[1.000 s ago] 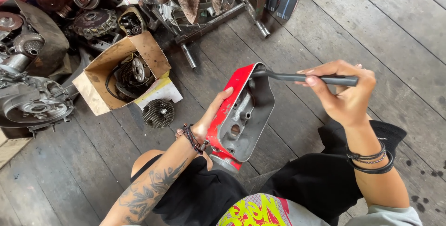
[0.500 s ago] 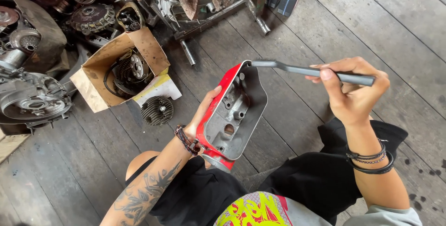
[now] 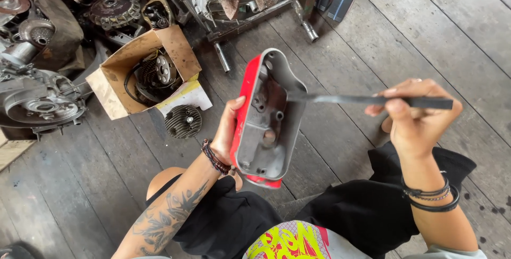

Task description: Cleaning a red motorcycle engine cover using a brush and a cloth in a workshop.

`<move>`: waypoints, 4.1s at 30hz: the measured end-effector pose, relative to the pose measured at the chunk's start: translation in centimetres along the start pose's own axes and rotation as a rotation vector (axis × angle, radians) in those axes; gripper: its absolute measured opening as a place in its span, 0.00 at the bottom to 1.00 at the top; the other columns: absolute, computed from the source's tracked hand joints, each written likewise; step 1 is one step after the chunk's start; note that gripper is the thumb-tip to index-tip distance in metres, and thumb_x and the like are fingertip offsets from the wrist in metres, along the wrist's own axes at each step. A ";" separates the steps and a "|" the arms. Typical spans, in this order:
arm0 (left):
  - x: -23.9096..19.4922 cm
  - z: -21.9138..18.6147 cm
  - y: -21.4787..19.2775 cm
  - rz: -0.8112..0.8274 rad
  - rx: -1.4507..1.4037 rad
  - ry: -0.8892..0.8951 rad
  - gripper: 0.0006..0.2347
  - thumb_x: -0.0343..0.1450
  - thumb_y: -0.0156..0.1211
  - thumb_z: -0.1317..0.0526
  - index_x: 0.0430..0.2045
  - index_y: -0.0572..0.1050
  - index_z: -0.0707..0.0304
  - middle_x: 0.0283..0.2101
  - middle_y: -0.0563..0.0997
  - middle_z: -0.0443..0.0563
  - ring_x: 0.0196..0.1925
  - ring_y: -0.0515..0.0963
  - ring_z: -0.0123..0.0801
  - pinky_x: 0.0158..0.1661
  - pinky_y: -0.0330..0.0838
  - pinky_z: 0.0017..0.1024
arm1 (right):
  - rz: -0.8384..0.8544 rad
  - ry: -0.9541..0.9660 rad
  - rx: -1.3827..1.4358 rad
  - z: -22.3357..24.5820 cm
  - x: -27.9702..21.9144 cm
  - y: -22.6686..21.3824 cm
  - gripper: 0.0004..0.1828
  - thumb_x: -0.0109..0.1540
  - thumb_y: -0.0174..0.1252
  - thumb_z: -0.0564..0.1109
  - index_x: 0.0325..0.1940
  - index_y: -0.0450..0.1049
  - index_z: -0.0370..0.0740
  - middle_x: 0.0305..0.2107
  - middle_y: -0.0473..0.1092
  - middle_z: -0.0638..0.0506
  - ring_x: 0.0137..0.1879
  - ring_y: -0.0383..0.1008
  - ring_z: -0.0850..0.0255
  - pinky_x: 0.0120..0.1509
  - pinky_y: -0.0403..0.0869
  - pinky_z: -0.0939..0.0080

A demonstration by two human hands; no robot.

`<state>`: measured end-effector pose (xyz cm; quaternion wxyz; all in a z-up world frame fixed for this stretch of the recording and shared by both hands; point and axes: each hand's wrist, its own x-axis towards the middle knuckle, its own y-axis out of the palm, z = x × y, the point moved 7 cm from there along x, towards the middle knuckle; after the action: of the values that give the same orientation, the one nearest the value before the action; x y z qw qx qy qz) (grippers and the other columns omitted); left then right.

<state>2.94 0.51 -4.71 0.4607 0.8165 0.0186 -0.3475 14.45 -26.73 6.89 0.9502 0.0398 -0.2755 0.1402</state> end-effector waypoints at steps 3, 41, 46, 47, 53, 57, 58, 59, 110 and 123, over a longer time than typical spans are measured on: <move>-0.2 -0.2 1.7 0.297 -0.208 -0.019 0.35 0.68 0.54 0.44 0.69 0.60 0.63 0.62 0.70 0.69 0.63 0.71 0.63 0.58 0.65 0.63 | 0.028 -0.067 -0.217 0.9 -1.2 1.4 0.15 0.64 0.62 0.54 0.38 0.75 0.39 0.22 0.75 0.55 0.25 0.77 0.67 0.43 0.58 0.82; -1.1 -0.3 3.9 -0.243 -0.200 0.203 0.31 0.65 0.64 0.38 0.47 0.77 0.72 0.45 0.82 0.71 0.44 0.85 0.54 0.45 0.81 0.51 | 0.369 -0.536 -0.221 6.4 -2.6 10.2 0.06 0.59 0.61 0.33 0.27 0.76 0.31 0.24 0.75 0.43 0.19 0.73 0.56 0.22 0.74 0.60; -0.9 -0.7 1.1 -0.346 0.024 0.208 0.24 0.65 0.67 0.38 0.27 0.76 0.65 0.23 0.82 0.59 0.20 0.84 0.37 0.23 0.82 0.28 | 0.461 -0.332 -0.052 6.1 -0.7 8.9 0.08 0.59 0.60 0.33 0.24 0.75 0.31 0.20 0.74 0.45 0.16 0.70 0.57 0.19 0.72 0.60; -1.8 -1.4 3.4 -0.328 0.012 0.257 0.23 0.65 0.67 0.39 0.26 0.75 0.64 0.21 0.81 0.58 0.19 0.83 0.36 0.22 0.81 0.27 | 0.461 -0.337 -0.086 6.2 -0.5 8.6 0.09 0.59 0.60 0.32 0.23 0.74 0.32 0.20 0.74 0.46 0.15 0.69 0.58 0.19 0.72 0.61; -3.6 -3.4 8.5 -0.250 -0.111 0.431 0.22 0.66 0.65 0.41 0.29 0.78 0.67 0.28 0.83 0.61 0.27 0.85 0.39 0.31 0.83 0.31 | 0.419 -0.429 -0.218 7.4 -1.5 9.0 0.10 0.59 0.60 0.31 0.22 0.73 0.33 0.19 0.72 0.47 0.15 0.66 0.59 0.19 0.71 0.63; -1.9 -2.2 5.3 -0.282 0.078 0.363 0.21 0.67 0.64 0.40 0.22 0.74 0.61 0.19 0.80 0.57 0.19 0.83 0.33 0.21 0.79 0.23 | 0.395 -0.296 -0.126 7.1 -1.6 9.2 0.12 0.60 0.59 0.32 0.20 0.72 0.34 0.18 0.72 0.46 0.16 0.69 0.58 0.21 0.73 0.65; -1.9 -2.2 5.4 -0.283 0.079 0.361 0.21 0.67 0.64 0.40 0.22 0.74 0.61 0.19 0.80 0.57 0.19 0.83 0.33 0.21 0.79 0.23 | 0.393 -0.295 -0.127 7.0 -1.6 9.1 0.12 0.60 0.59 0.32 0.20 0.72 0.34 0.18 0.72 0.46 0.16 0.69 0.58 0.21 0.73 0.65; -1.8 -2.2 5.5 -0.273 0.078 0.364 0.21 0.67 0.64 0.40 0.22 0.74 0.61 0.20 0.81 0.58 0.19 0.83 0.33 0.21 0.79 0.24 | 0.388 -0.219 -0.080 6.5 -1.4 9.1 0.13 0.60 0.59 0.33 0.19 0.72 0.35 0.17 0.73 0.46 0.15 0.70 0.57 0.20 0.73 0.65; 4.0 -8.0 5.3 0.261 0.847 1.033 0.28 0.70 0.62 0.47 0.60 0.66 0.67 0.45 0.78 0.50 0.38 0.77 0.25 0.42 0.73 0.24 | 0.441 0.222 -0.056 -2.1 -2.9 6.0 0.05 0.52 0.62 0.29 0.28 0.72 0.30 0.30 0.77 0.44 0.26 0.74 0.65 0.33 0.72 0.74; 5.2 -6.2 -2.4 0.040 0.583 0.810 0.36 0.71 0.54 0.44 0.67 0.51 0.73 0.47 0.70 0.59 0.37 0.74 0.27 0.40 0.71 0.25 | 0.471 0.216 -0.011 -1.6 -3.4 8.2 0.06 0.50 0.64 0.30 0.29 0.75 0.31 0.30 0.80 0.45 0.29 0.81 0.65 0.35 0.76 0.74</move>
<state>9.47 5.07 -7.48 0.1756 0.9809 0.0825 0.0156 10.15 -19.47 3.72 0.9154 -0.0457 -0.1747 0.3598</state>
